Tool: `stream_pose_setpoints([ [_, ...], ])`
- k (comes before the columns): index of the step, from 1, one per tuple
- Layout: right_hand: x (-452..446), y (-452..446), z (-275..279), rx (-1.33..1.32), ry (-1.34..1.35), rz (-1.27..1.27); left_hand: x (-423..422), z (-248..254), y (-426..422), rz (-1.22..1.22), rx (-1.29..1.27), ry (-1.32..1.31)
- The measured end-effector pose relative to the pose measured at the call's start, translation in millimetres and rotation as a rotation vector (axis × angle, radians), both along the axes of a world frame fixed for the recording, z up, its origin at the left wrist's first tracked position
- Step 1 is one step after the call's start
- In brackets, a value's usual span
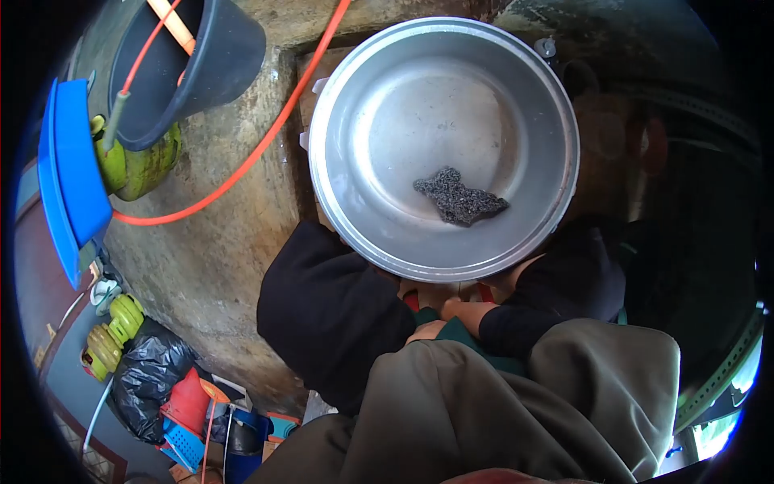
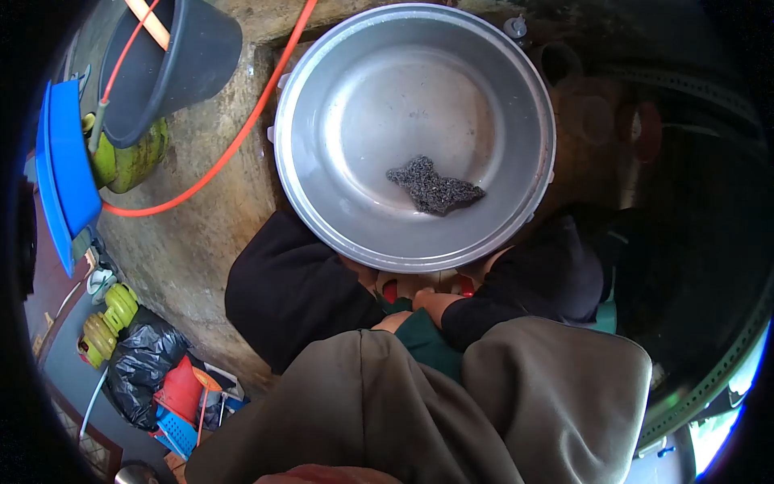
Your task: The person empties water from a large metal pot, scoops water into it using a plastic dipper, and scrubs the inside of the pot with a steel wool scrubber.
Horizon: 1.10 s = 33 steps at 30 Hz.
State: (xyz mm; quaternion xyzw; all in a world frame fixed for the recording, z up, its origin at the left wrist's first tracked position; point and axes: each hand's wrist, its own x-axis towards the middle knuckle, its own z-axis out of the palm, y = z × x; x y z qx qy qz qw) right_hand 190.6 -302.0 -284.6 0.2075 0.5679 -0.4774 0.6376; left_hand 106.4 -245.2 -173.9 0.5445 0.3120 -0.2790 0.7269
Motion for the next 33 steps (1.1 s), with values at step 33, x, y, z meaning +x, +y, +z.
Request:
stream_pose_setpoints([
  [33, 11.3, 94.9, -51.8, 0.191, 0.429, -0.579, -1.5, -11.4, 19.2, -0.166, 0.676, 0.203],
])
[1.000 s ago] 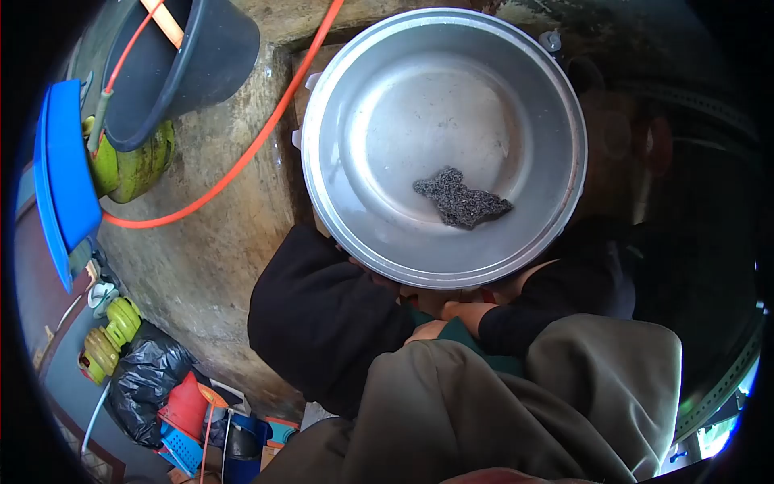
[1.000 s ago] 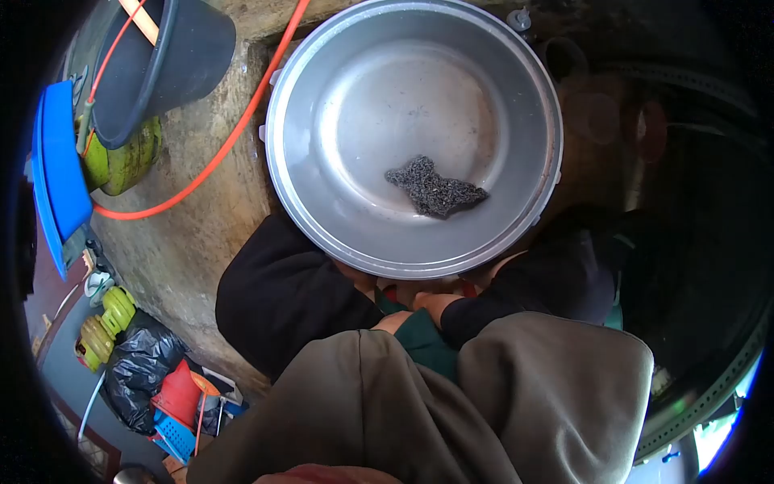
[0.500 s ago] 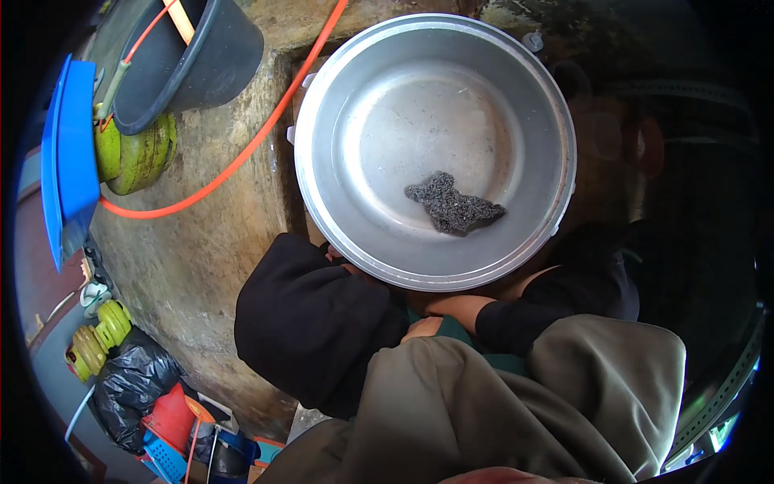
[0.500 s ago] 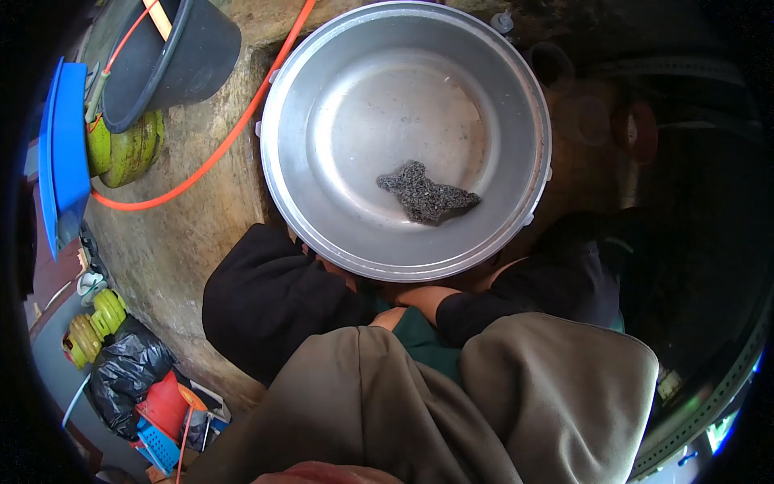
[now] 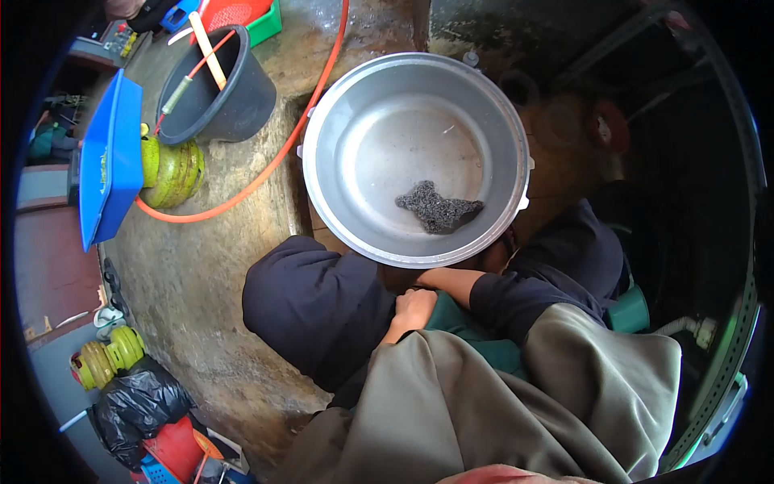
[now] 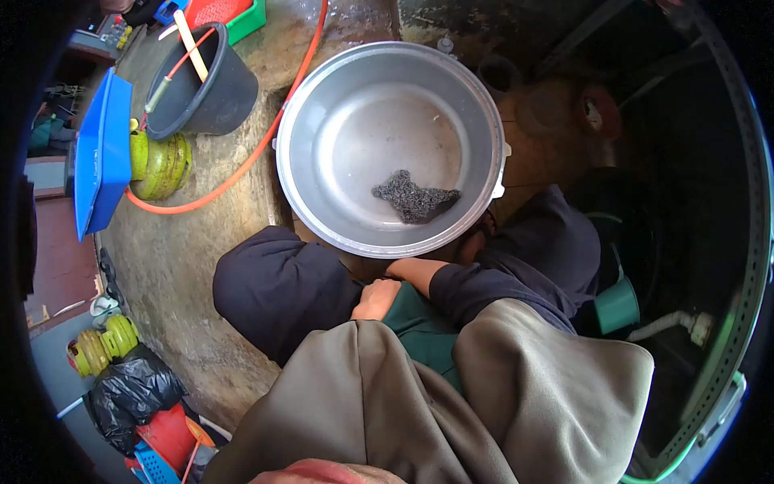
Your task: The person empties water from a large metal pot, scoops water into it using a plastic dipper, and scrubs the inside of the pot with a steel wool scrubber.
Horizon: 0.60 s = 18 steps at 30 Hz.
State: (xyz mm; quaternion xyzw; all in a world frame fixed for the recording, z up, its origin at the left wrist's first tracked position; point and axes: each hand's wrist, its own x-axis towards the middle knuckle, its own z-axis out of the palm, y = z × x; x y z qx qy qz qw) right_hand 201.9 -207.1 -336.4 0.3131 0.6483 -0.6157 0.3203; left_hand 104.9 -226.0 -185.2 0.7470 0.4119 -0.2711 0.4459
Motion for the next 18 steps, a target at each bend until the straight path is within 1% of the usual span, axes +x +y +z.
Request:
stream_pose_setpoints([
  [2, -1.6, 0.6, 6.2, 0.019, 0.026, 0.011, -3.6, 54.5, 4.2, 0.005, 0.159, -0.025],
  [5, -5.5, 10.0, 30.3, 0.07, 0.057, 0.078, -12.0, 109.6, 5.5, 0.052, 0.264, -0.081],
  [7, -12.1, 24.9, 64.7, 0.139, 0.063, 0.175, -33.1, 144.0, 16.6, 0.129, 0.381, -0.412],
  [9, -23.6, 50.2, 119.5, 0.248, 0.066, 0.308, -56.7, 218.6, 47.7, 0.21, 0.315, -0.528],
  [10, -30.4, 63.4, 157.8, 0.33, 0.066, 0.371, -72.6, 242.2, 57.6, 0.323, 0.389, -0.599],
  [11, -36.5, 76.2, 201.9, 0.433, 0.075, 0.403, -89.0, 263.9, 73.7, 0.314, 0.566, -0.637],
  [12, -41.6, 85.3, 242.7, 0.542, 0.1, 0.41, -99.3, 291.4, 88.0, 0.429, 0.646, -0.561],
  [13, -44.5, 91.8, 279.4, 0.65, 0.14, 0.391, -112.4, 310.4, 108.9, 0.521, 0.636, -0.702],
  [14, -47.1, 92.1, 308.4, 0.818, 0.34, 0.225, -132.3, 323.2, 137.2, 0.483, 0.82, -0.66],
  [15, -48.5, 90.0, 349.8, 0.98, 0.54, 0.05, -145.2, 330.9, 164.3, 0.436, 0.957, -0.833],
  [16, -56.8, 83.9, 376.2, 1.071, 0.809, -0.124, -145.0, 348.4, 178.7, 0.707, 0.949, -0.842],
  [17, -66.8, 73.8, 403.8, 1.033, 0.975, -0.17, -156.1, 351.4, 207.1, 0.81, 0.981, -0.794],
  [18, -77.2, 59.9, 422.4, 0.966, 1.181, -0.259, -158.1, 354.2, 225.9, 0.808, 1.079, -0.748],
])
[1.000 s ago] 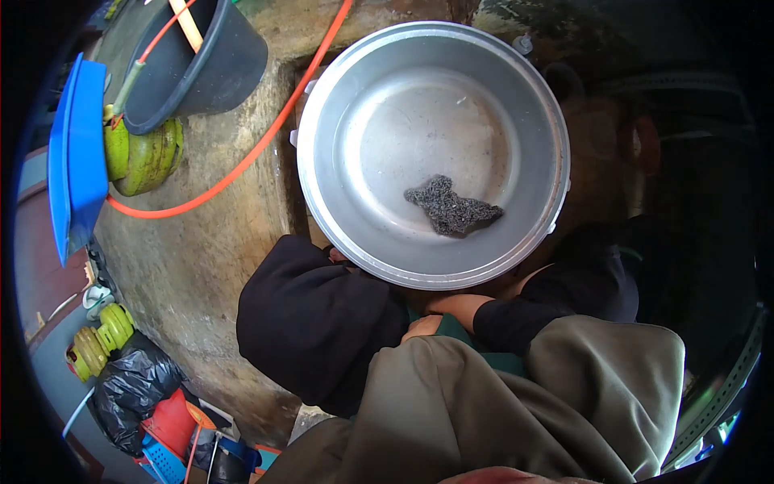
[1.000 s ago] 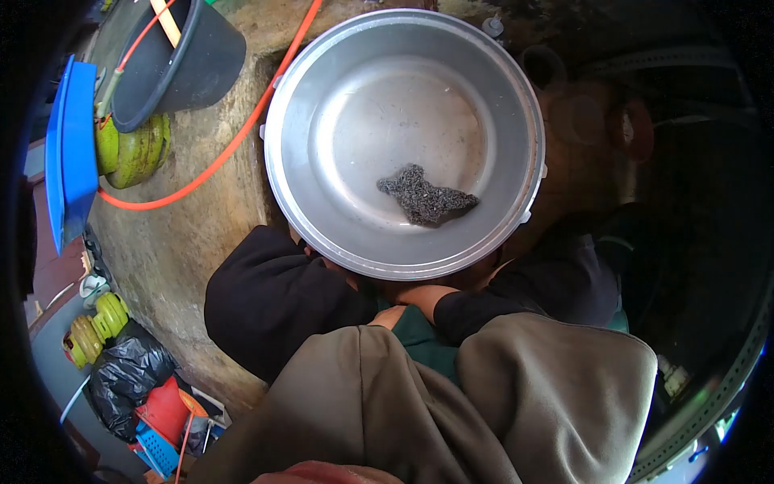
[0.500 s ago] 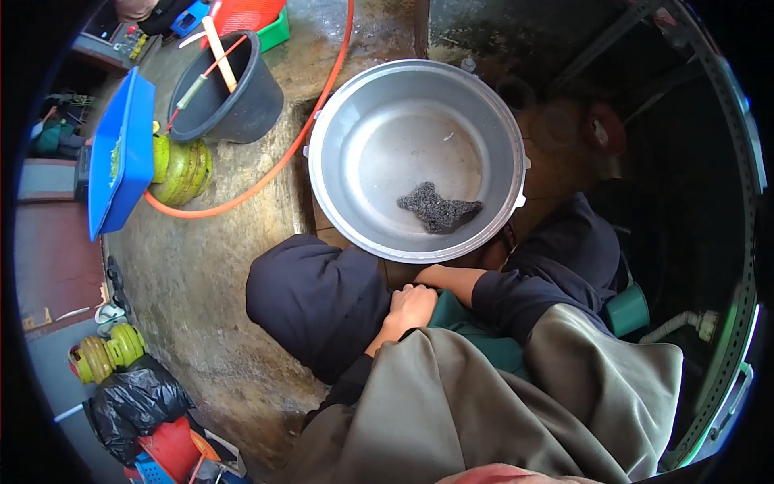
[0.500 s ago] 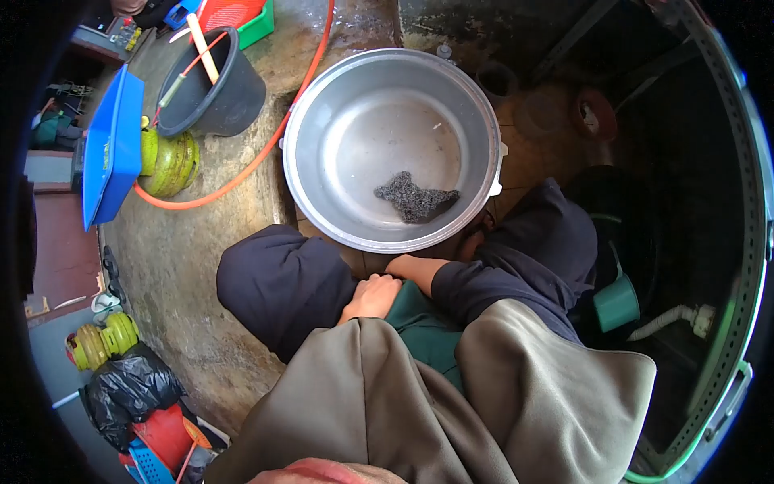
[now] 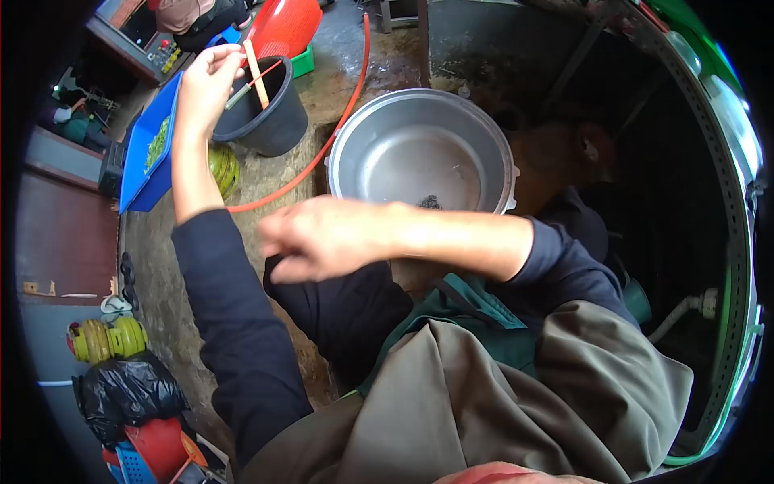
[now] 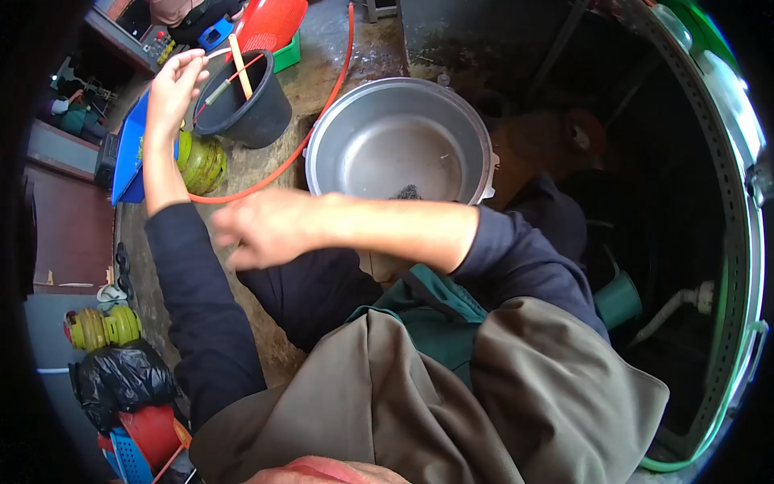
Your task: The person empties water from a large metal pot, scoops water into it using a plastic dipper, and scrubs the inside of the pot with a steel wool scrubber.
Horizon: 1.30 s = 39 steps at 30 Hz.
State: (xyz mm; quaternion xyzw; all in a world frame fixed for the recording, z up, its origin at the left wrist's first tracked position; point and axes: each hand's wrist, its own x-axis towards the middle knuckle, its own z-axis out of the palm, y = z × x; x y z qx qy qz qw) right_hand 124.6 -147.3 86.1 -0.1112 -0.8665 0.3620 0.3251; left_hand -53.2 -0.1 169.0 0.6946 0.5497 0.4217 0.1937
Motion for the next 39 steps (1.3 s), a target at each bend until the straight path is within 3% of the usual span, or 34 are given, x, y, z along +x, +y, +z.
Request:
stream_pose_setpoints([
  [1, -9.9, -16.3, 12.7, -0.047, 0.208, 0.056, -6.0, -5.9, 23.2, -0.018, 0.069, -0.003],
  [3, -24.7, -42.1, 26.6, -0.069, 0.15, 0.07, -5.2, -12.3, 41.9, 0.065, -0.025, 0.065],
  [4, -38.9, -46.5, 20.9, -0.032, 0.3, 0.089, -3.2, -19.1, 38.1, 0.081, -0.103, -0.039],
  [6, -34.2, -53.1, 14.5, -0.123, 0.34, 0.268, 3.2, -32.1, 22.4, 0.09, -0.266, -0.254],
  [7, -26.3, -56.2, 12.8, -0.169, 0.337, 0.348, 6.2, -41.1, 8.6, 0.075, -0.279, -0.215],
  [9, -10.4, -46.3, -4.6, -0.181, 0.3, 0.414, 10.6, -65.3, -34.8, -0.21, -0.359, -0.006],
  [11, 18.0, -23.9, -28.9, -0.118, -0.03, 0.257, 11.6, -109.5, -75.5, -0.542, -0.413, 0.13],
  [12, 30.9, -9.2, -49.2, -0.11, -0.29, 0.153, 26.8, -104.7, -109.1, -0.503, -0.782, 0.272],
  [14, 56.1, 2.9, -88.1, -0.1, -0.92, -0.053, 46.7, -121.8, -154.9, -0.655, -0.571, 0.63],
  [15, 65.1, 9.0, -138.0, -0.109, -1.161, -0.017, 50.3, -143.1, -175.1, -0.668, -0.516, 0.695],
  [17, 81.9, -3.3, -203.0, -0.294, -1.343, 0.091, 79.2, -151.9, -206.6, -0.741, -0.676, 0.866],
  [20, 74.1, -29.1, -189.2, -0.268, -1.444, -0.02, 98.2, -182.2, -237.4, -0.845, -0.603, 0.973],
  [24, 75.0, -34.0, -195.5, 0.026, -1.381, -0.058, 110.0, -202.9, -260.3, -0.908, -0.529, 0.947],
  [26, 80.2, -45.8, -215.8, 0.16, -1.291, -0.14, 113.6, -198.8, -260.4, -0.998, -0.635, 0.976],
  [29, 73.0, -49.3, -225.7, 0.141, -1.306, -0.153, 110.7, -196.1, -261.0, -1.025, -0.656, 0.952],
  [32, 70.2, -60.6, -234.3, 0.318, -0.88, -0.19, 103.9, -181.8, -257.9, -0.97, -0.658, 0.898],
  [33, 65.3, -67.1, -240.4, 0.201, -0.756, -0.164, 101.1, -177.9, -256.1, -0.965, -0.665, 0.844],
  [35, 51.6, -70.7, -274.1, -0.071, -0.894, -0.035, 95.0, -170.3, -248.9, -0.955, -0.677, 0.736],
  [37, 51.2, -69.6, -272.5, -0.355, -1.041, 0.137, 92.1, -149.9, -232.8, -0.937, -0.724, 0.697],
  [39, 42.5, -63.5, -346.3, -0.351, -1.164, 0.546, 82.9, -139.0, -215.1, -0.893, -0.559, 0.57],
])
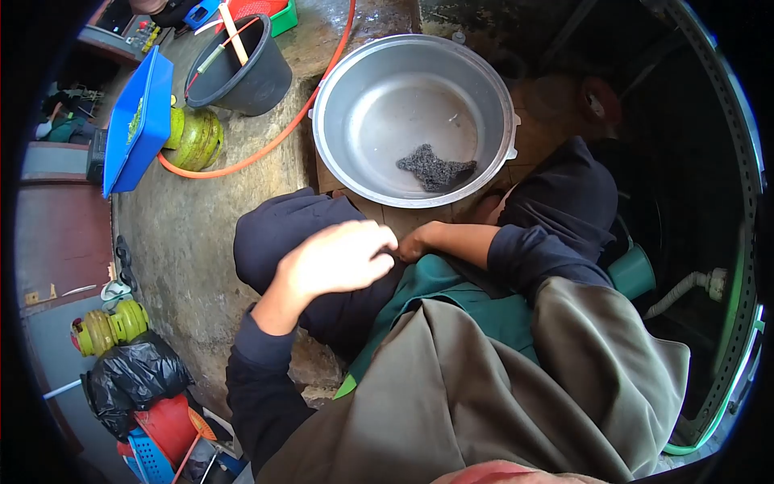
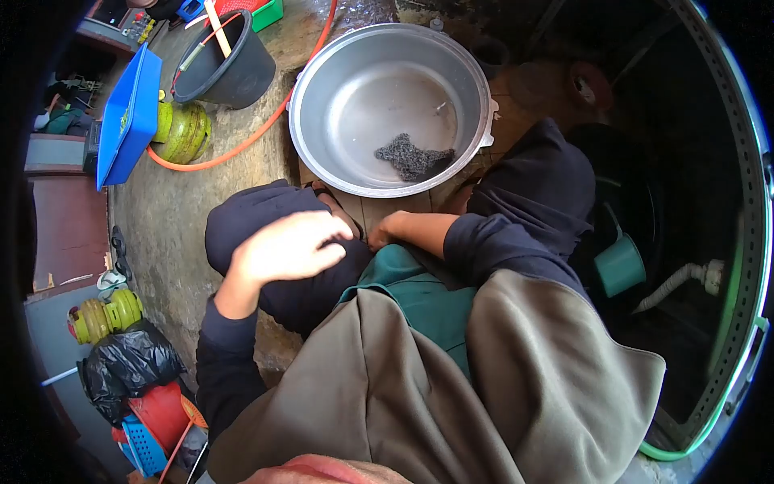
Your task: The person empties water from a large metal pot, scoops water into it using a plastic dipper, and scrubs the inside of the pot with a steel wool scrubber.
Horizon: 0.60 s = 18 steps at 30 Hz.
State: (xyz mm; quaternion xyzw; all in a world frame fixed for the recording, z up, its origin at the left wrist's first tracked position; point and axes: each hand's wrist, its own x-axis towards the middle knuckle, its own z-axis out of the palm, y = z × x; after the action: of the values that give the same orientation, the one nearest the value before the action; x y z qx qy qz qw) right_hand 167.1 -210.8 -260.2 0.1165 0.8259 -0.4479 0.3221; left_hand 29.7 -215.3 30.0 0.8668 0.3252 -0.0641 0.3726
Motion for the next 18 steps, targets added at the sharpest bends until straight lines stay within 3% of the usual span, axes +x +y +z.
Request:
stream_pose_setpoints([
  [2, 14.8, -2.4, 15.7, -0.431, -0.207, -0.139, -2.7, 26.9, 23.6, 0.127, -0.014, -0.045],
  [4, 15.0, -7.0, 19.5, -0.375, -0.245, -0.246, -11.2, 43.4, 44.8, 0.241, -0.034, -0.165],
  [6, 17.2, -4.1, 25.0, -0.244, -0.222, -0.25, -20.2, 63.3, 72.1, 0.326, -0.23, -0.226],
  [8, 7.9, 19.6, 43.3, -0.033, -0.125, -0.151, -34.9, 62.8, 105.7, 0.287, -0.175, -0.555],
  [10, 1.5, 44.8, 127.7, 0.014, -0.233, -0.21, -49.6, 84.2, 138.3, 0.349, -0.149, -0.66],
  [12, -0.5, 63.6, 190.8, -0.059, -0.14, -0.282, -57.4, 84.3, 162.3, 0.56, -0.166, -0.875],
  [16, 8.0, 45.0, 138.5, 0.078, -0.075, -0.283, -53.7, 62.0, 189.6, 0.761, -0.142, -0.859],
  [18, -3.7, 26.9, 19.8, -0.052, 0.086, -0.151, -46.0, 43.9, 190.4, 0.75, -0.21, -0.792],
])
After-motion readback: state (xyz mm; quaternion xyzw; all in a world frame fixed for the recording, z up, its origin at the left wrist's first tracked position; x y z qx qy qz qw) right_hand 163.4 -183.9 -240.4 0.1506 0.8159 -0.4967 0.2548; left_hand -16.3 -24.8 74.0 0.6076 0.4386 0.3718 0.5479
